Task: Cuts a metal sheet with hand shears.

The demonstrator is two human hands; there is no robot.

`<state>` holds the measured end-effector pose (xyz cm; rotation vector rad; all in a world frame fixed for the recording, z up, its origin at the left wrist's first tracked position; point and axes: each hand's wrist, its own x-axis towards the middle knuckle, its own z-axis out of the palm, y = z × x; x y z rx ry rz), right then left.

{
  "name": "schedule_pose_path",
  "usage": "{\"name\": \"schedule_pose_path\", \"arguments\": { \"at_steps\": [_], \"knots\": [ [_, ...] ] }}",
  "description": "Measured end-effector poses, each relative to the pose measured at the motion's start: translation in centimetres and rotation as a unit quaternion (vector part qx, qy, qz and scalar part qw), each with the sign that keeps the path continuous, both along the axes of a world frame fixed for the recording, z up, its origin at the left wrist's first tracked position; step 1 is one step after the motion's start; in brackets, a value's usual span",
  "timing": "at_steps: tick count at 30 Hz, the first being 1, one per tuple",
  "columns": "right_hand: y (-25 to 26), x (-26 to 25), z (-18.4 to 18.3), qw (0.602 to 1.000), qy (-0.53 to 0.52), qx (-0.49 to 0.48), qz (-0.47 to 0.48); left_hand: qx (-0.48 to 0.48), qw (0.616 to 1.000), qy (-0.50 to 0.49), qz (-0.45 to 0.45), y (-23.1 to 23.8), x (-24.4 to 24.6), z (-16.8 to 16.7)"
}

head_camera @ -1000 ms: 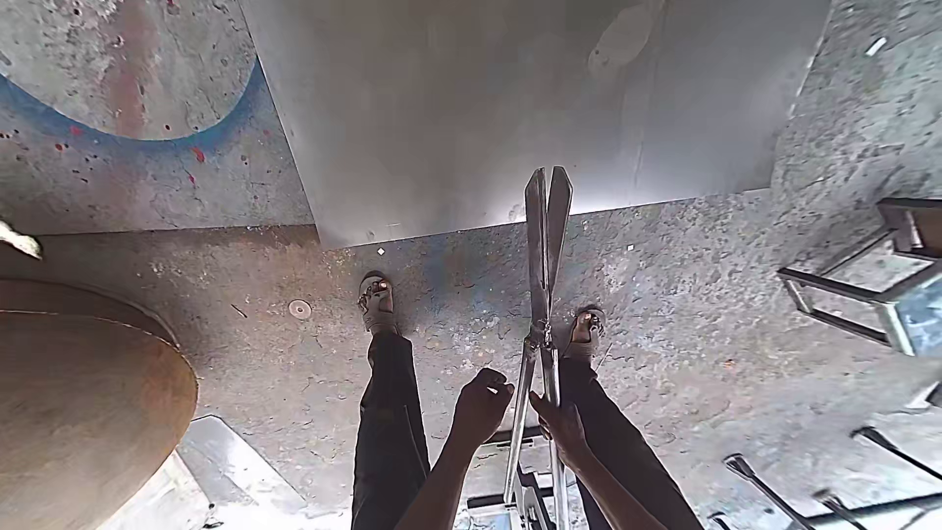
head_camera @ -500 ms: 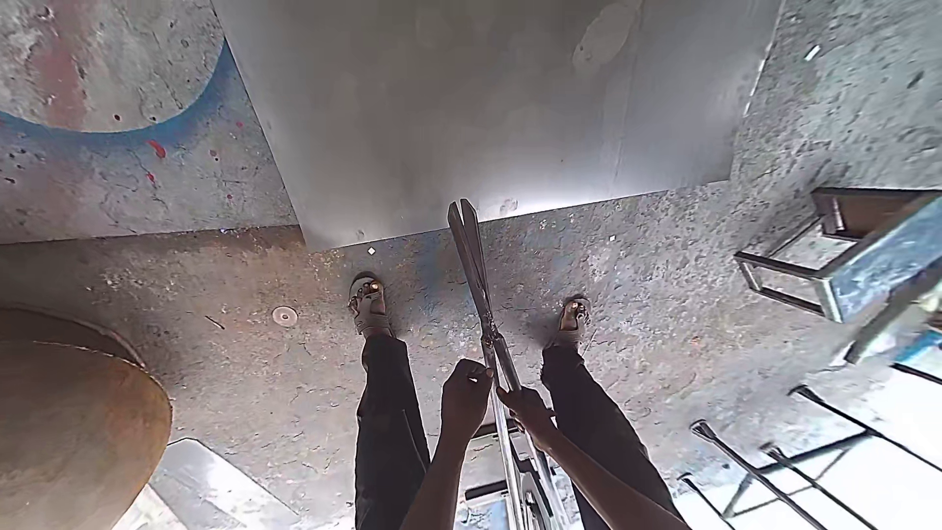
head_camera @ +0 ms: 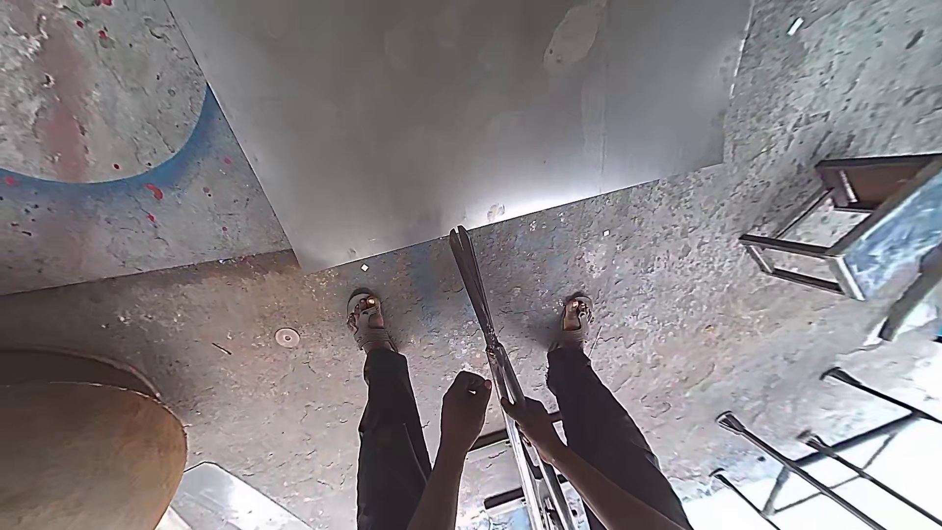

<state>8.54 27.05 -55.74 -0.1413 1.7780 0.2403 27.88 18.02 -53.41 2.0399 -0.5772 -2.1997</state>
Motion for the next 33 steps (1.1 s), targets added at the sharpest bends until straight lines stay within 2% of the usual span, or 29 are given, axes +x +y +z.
{"name": "schedule_pose_path", "arguments": {
  "at_steps": [13, 17, 20, 23, 25, 29, 33],
  "knots": [
    [-1.8, -1.5, 1.1, 0.999, 0.012, -0.028, 0.009, 0.019, 1.0, -0.014, 0.005, 1.3, -1.4, -2.2],
    [-2.0, -1.9, 1.2, 0.999, 0.017, -0.028, 0.01, 0.055, 0.998, -0.032, 0.023, 1.2, -1.8, -2.8],
    [-1.8, -2.3, 1.4, 0.999, 0.005, -0.036, -0.004, 0.016, 0.999, -0.041, 0.026, 2.3, -3.0, -3.4],
    [-1.9, -2.5, 2.1, 0.998, -0.034, -0.029, -0.039, -0.052, 0.992, 0.077, 0.084, 4.5, -5.5, -5.8],
    [-2.2, -2.8, 2.0, 0.997, -0.058, -0.025, -0.052, -0.055, 0.979, 0.146, 0.129, 4.0, -8.1, -7.4],
    [-2.0, -3.9, 1.7, 0.998, -0.05, -0.038, -0.022, -0.003, 0.965, 0.129, 0.227, 3.1, -12.3, -10.2],
    [-2.2, -5.6, 2.1, 0.998, 0.003, -0.025, 0.05, 0.03, 0.975, 0.106, 0.196, 4.9, -13.6, -15.1]
  ]
}}
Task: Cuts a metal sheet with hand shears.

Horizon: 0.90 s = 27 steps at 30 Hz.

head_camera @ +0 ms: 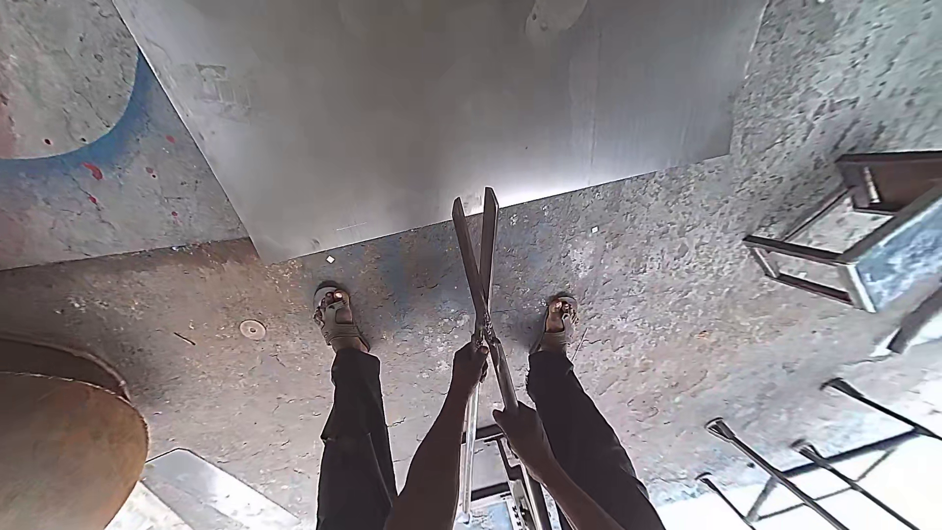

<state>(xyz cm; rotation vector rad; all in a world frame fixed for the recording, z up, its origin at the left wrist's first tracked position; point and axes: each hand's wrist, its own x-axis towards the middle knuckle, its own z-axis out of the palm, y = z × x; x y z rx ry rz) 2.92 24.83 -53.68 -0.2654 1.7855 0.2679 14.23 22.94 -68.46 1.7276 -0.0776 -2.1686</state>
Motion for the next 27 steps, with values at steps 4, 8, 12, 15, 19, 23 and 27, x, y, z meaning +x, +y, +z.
{"name": "schedule_pose_path", "arguments": {
  "at_steps": [4, 8, 12, 15, 19, 23, 27],
  "knots": [
    [0.9, -1.4, -0.1, 0.999, 0.006, 0.026, 0.035, -0.011, 0.992, -0.04, -0.119, 2.4, 1.2, -4.1],
    [1.4, -0.9, -0.5, 0.998, -0.01, 0.057, 0.022, -0.028, 0.966, -0.087, -0.241, 3.0, 2.5, -5.4],
    [1.1, -0.7, -0.8, 0.995, 0.007, 0.092, 0.039, -0.013, 0.954, -0.033, -0.299, 1.5, 2.4, -3.6],
    [1.8, 0.3, -1.9, 0.997, 0.013, 0.069, 0.043, 0.01, 0.967, -0.006, -0.256, -0.6, 6.2, -3.6],
    [3.0, 0.7, -1.7, 0.995, 0.005, 0.095, -0.028, 0.014, 0.986, -0.146, -0.083, -8.0, 13.8, -5.3],
    [5.3, 1.1, -1.5, 0.974, -0.06, 0.122, -0.18, 0.038, 0.947, -0.287, 0.137, -16.3, 23.9, -9.8],
    [6.7, 1.6, -1.8, 0.97, -0.054, 0.122, -0.201, 0.049, 0.897, -0.286, 0.332, -21.7, 29.2, -12.5]
  ]
}}
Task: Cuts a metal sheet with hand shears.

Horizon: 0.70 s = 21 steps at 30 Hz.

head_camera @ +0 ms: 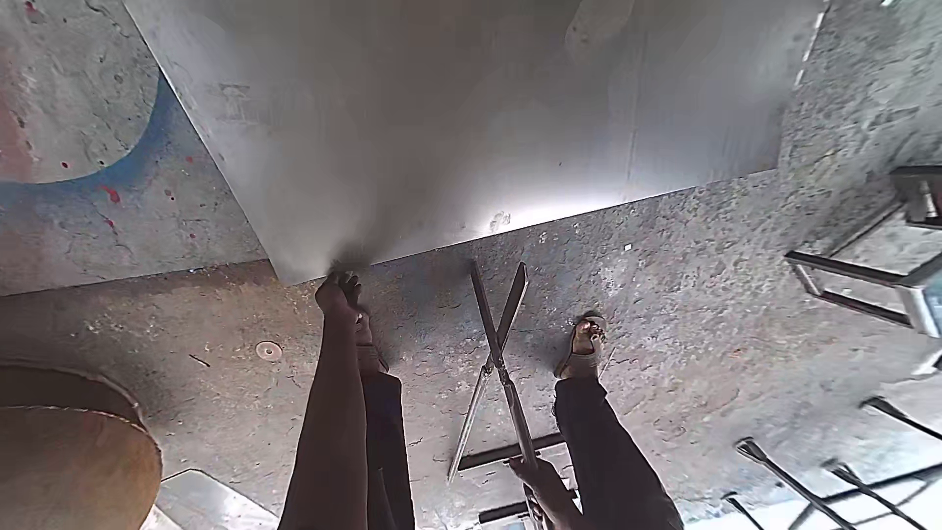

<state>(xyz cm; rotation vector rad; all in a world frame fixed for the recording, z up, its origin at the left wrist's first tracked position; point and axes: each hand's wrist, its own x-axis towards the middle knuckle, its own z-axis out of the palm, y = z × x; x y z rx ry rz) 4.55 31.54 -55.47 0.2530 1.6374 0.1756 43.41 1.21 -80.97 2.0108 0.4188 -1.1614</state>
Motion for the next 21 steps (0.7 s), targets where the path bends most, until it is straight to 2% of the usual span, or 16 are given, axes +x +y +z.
{"name": "schedule_pose_path", "arguments": {
  "at_steps": [4, 6, 9, 12, 14, 17, 19, 21],
  "knots": [
    [0.5, 0.0, -0.7, 0.999, 0.018, -0.015, 0.022, -0.058, 0.997, 0.017, 0.051, -0.8, 1.1, -1.8],
    [0.6, 0.3, -1.0, 0.999, 0.027, -0.025, 0.031, -0.061, 0.995, 0.027, 0.078, -0.9, 0.6, -1.0],
    [0.4, 0.3, -0.6, 0.997, 0.044, -0.024, 0.06, -0.072, 0.992, 0.021, 0.103, -1.5, -0.9, 3.1],
    [-1.4, 0.4, 0.7, 0.993, 0.042, -0.018, 0.105, -0.111, 0.991, 0.021, 0.074, -2.3, -1.5, 9.1],
    [-3.1, 0.6, 2.6, 0.991, 0.027, -0.004, 0.128, -0.13, 0.99, 0.023, 0.048, -2.0, -1.8, 12.0],
    [-6.0, 1.7, 3.8, 0.995, 0.012, -0.013, 0.098, -0.142, 0.99, 0.01, 0.018, -1.3, -1.7, 13.2],
    [-9.4, 2.0, 1.7, 0.994, -0.007, -0.045, 0.102, -0.154, 0.988, 0.0, 0.01, -1.9, -1.5, 12.6],
    [-11.2, 2.0, 1.0, 0.991, -0.035, -0.076, 0.106, -0.142, 0.99, 0.007, -0.007, -0.7, -1.3, 12.4]
  ]
}}
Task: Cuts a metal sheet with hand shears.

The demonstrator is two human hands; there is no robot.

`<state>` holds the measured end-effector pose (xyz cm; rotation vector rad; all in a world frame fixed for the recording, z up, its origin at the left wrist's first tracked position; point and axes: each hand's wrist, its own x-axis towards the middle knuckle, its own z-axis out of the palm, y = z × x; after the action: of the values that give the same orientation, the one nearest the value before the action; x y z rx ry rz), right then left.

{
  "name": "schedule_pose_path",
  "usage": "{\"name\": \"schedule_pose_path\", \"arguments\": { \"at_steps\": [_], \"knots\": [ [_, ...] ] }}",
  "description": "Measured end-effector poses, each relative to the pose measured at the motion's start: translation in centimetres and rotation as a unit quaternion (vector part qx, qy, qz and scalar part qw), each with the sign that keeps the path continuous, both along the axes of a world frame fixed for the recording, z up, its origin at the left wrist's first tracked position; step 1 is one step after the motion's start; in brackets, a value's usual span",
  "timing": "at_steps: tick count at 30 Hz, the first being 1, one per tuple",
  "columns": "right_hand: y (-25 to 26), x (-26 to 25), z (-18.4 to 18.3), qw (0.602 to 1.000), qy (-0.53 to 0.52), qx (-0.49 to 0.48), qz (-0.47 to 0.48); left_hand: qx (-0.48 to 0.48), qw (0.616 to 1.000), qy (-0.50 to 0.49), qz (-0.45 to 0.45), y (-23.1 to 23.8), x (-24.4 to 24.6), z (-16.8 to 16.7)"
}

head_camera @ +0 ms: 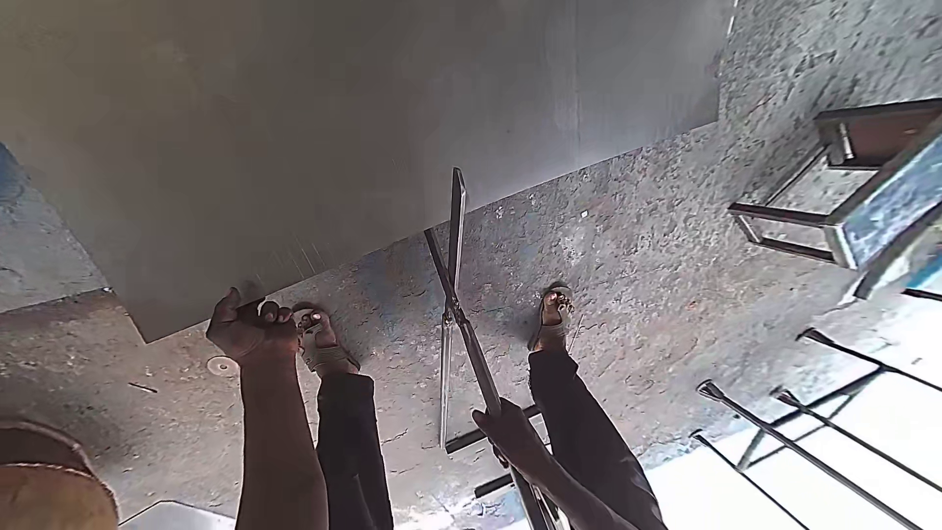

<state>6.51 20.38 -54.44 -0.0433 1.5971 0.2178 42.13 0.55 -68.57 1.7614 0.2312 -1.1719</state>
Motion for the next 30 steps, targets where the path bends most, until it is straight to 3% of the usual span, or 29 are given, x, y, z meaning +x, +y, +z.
{"name": "schedule_pose_path", "arguments": {
  "at_steps": [4, 6, 7, 8, 10, 11, 12, 16, 19, 23, 30],
  "knots": [
    [-0.2, -2.0, -2.9, 0.981, -0.118, -0.048, -0.146, 0.043, 0.999, -0.026, 0.02, 0.5, 0.2, -2.9],
    [1.3, -2.3, -2.3, 0.967, -0.156, -0.036, -0.199, 0.135, 0.982, -0.066, -0.113, 4.5, -1.5, -4.5],
    [1.3, -2.4, -2.4, 0.967, -0.154, -0.034, -0.2, 0.175, 0.956, -0.088, -0.219, 6.6, -3.9, -5.4],
    [0.9, -2.4, -2.6, 0.971, -0.144, -0.032, -0.19, 0.192, 0.914, -0.061, -0.351, 8.8, -6.5, -6.0],
    [0.9, -1.8, -2.4, 0.98, -0.113, -0.02, -0.165, 0.194, 0.779, 0.04, -0.595, 14.2, -12.3, -6.9],
    [1.0, -1.6, -2.5, 0.984, -0.099, -0.019, -0.149, 0.19, 0.712, 0.07, -0.673, 16.5, -15.6, -7.4],
    [0.9, -1.6, -2.8, 0.988, -0.087, -0.022, -0.129, 0.186, 0.675, 0.075, -0.71, 18.3, -18.7, -7.8],
    [1.3, -1.8, -3.9, 0.997, -0.047, -0.042, -0.038, 0.217, 0.741, 0.043, -0.634, 20.7, -25.7, -7.9],
    [1.4, -2.0, -4.0, 0.999, -0.03, -0.036, 0.014, 0.188, 0.73, 0.066, -0.653, 21.0, -26.0, -8.5],
    [1.2, -2.6, -4.1, 0.996, -0.008, -0.038, 0.077, 0.176, 0.752, 0.077, -0.631, 21.5, -27.7, -8.8],
    [1.3, -2.9, -4.4, 0.993, -0.001, -0.047, 0.105, 0.189, 0.743, 0.073, -0.638, 21.3, -28.1, -8.5]
  ]
}}
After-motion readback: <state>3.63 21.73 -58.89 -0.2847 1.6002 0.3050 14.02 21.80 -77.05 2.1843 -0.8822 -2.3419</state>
